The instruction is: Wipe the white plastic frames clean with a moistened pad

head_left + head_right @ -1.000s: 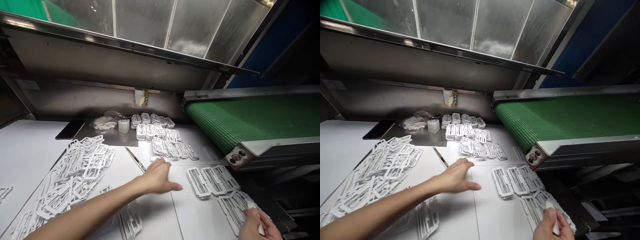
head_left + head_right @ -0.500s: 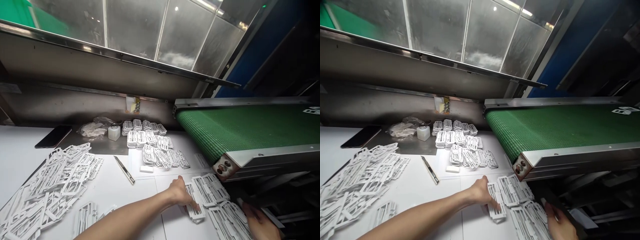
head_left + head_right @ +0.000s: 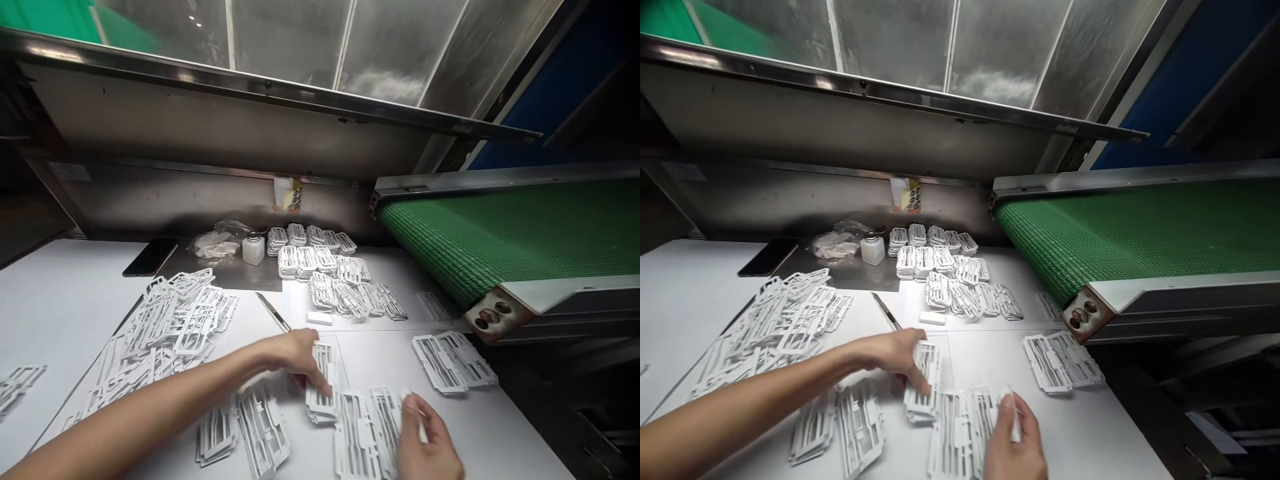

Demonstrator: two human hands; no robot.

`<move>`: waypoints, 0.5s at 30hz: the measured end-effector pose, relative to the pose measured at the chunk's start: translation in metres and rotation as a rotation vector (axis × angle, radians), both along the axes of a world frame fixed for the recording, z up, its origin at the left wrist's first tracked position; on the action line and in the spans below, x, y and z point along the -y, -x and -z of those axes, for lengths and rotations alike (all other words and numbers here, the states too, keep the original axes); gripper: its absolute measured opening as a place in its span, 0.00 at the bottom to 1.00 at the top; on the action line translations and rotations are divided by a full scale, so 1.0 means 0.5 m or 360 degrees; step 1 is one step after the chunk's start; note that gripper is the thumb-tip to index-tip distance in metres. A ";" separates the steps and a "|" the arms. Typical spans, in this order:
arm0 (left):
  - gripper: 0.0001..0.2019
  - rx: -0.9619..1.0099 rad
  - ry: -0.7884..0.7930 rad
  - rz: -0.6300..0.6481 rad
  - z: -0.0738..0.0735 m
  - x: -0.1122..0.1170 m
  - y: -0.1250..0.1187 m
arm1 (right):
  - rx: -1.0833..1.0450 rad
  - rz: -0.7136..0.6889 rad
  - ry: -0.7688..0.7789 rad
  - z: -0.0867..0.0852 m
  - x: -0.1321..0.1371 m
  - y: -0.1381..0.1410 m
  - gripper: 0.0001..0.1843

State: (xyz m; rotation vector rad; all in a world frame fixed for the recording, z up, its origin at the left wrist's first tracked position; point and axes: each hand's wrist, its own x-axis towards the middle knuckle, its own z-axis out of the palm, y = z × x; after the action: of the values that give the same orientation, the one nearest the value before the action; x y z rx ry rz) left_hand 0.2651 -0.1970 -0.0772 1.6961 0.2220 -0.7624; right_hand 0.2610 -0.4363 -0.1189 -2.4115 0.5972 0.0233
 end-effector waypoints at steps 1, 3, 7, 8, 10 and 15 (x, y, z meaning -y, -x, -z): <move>0.36 0.0002 -0.0013 -0.0021 -0.001 -0.028 0.010 | 0.0025 -0.0008 -0.0028 0.000 -0.035 0.016 0.29; 0.35 0.0008 -0.0045 -0.0062 0.000 -0.078 0.028 | 0.0060 -0.0068 -0.0100 0.003 -0.095 0.044 0.32; 0.34 0.0111 -0.0152 -0.0179 0.006 -0.142 0.060 | 0.0139 -0.0239 -0.0247 -0.005 -0.131 0.047 0.29; 0.34 0.0143 -0.0183 -0.0214 0.007 -0.149 0.067 | 0.0148 -0.0239 -0.0237 -0.015 -0.116 0.029 0.29; 0.36 0.0213 -0.0236 -0.0293 0.007 -0.152 0.080 | 0.0158 -0.0165 -0.0098 -0.045 -0.060 -0.030 0.28; 0.39 0.0303 -0.0252 -0.0491 0.010 -0.138 0.102 | 0.0401 0.0044 0.0363 -0.110 0.124 -0.252 0.18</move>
State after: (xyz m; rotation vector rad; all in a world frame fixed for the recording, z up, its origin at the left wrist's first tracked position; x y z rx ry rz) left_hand 0.2140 -0.1278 -0.0823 1.8165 0.4089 -0.3599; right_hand 0.3870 -0.4983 -0.0638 -2.5694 0.5395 -0.3738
